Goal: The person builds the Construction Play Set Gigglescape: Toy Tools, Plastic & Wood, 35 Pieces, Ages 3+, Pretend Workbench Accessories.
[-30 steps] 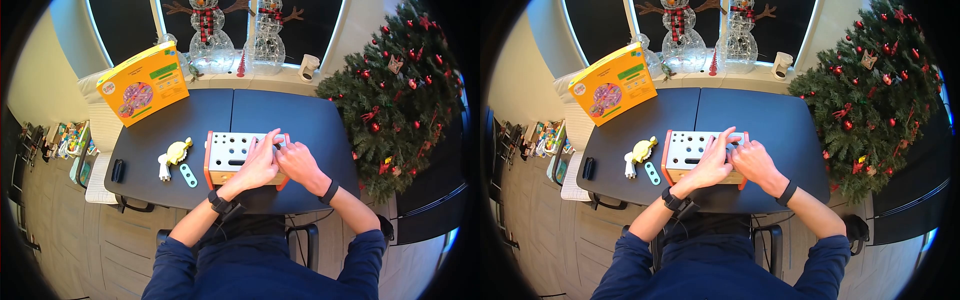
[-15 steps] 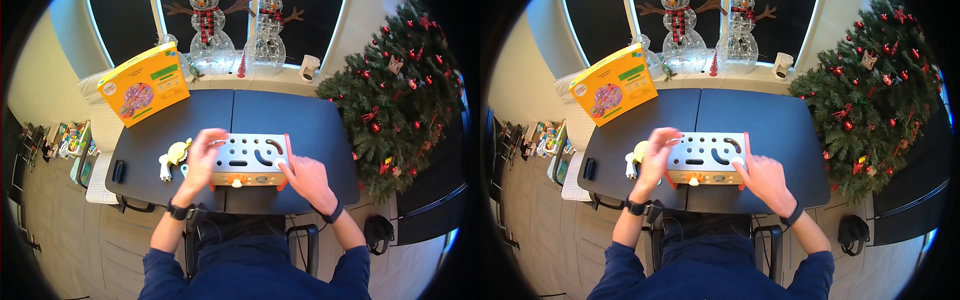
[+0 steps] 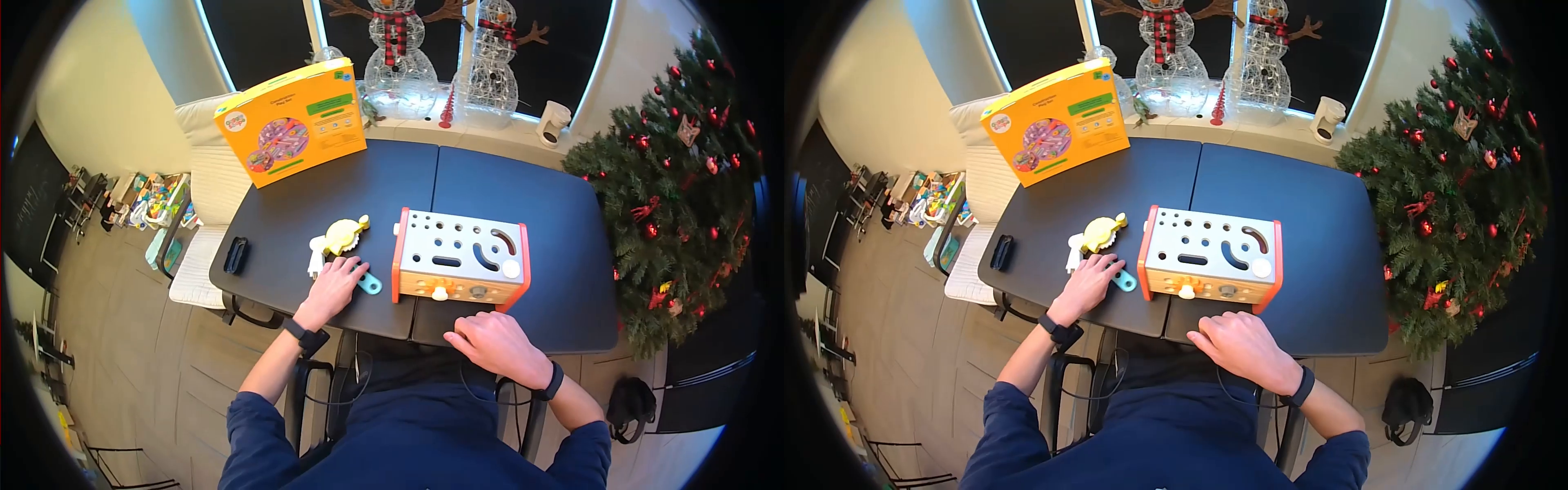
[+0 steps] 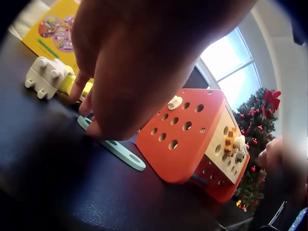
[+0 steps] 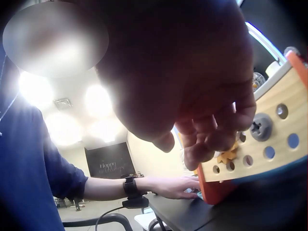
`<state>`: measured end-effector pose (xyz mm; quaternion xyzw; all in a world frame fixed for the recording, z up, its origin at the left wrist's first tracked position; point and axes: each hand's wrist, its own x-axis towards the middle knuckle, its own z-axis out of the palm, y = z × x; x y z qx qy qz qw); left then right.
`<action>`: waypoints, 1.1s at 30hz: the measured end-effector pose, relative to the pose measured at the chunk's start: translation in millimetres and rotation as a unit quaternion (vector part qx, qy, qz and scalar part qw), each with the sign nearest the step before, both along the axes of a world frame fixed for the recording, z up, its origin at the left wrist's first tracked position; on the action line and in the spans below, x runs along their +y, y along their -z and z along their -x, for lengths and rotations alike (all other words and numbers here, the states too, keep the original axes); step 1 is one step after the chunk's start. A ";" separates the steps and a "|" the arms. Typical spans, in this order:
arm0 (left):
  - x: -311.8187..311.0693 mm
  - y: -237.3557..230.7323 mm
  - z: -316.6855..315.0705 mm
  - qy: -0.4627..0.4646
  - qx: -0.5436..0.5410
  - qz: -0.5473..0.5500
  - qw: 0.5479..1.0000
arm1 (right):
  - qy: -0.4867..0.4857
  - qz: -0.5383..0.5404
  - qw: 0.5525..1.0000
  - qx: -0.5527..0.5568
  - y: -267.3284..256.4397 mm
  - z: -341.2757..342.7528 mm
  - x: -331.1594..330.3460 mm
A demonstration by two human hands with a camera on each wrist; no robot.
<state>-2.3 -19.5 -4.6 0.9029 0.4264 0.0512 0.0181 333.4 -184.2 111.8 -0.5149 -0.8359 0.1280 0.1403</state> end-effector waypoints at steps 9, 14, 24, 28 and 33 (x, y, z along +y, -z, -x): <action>-0.4 -13.8 -1.7 -0.121 -0.068 0.085 0.987 | 0.011 0.007 1.000 -0.001 -8.4 4.4 12.2; -8.7 -106.3 -20.0 -0.131 -0.275 0.137 0.943 | 0.041 -0.015 0.993 0.113 -26.4 2.4 29.1; -2.2 -138.2 -66.3 0.128 -0.159 0.134 0.970 | 0.055 -0.125 0.989 0.048 -4.9 15.2 74.6; 1.4 -131.4 -65.6 0.137 -0.168 0.121 0.969 | 0.056 -0.134 0.989 0.039 2.4 14.3 78.5; -4.9 -116.0 -46.5 0.045 -0.323 0.121 0.937 | 0.056 -0.129 0.988 0.057 0.9 15.2 82.2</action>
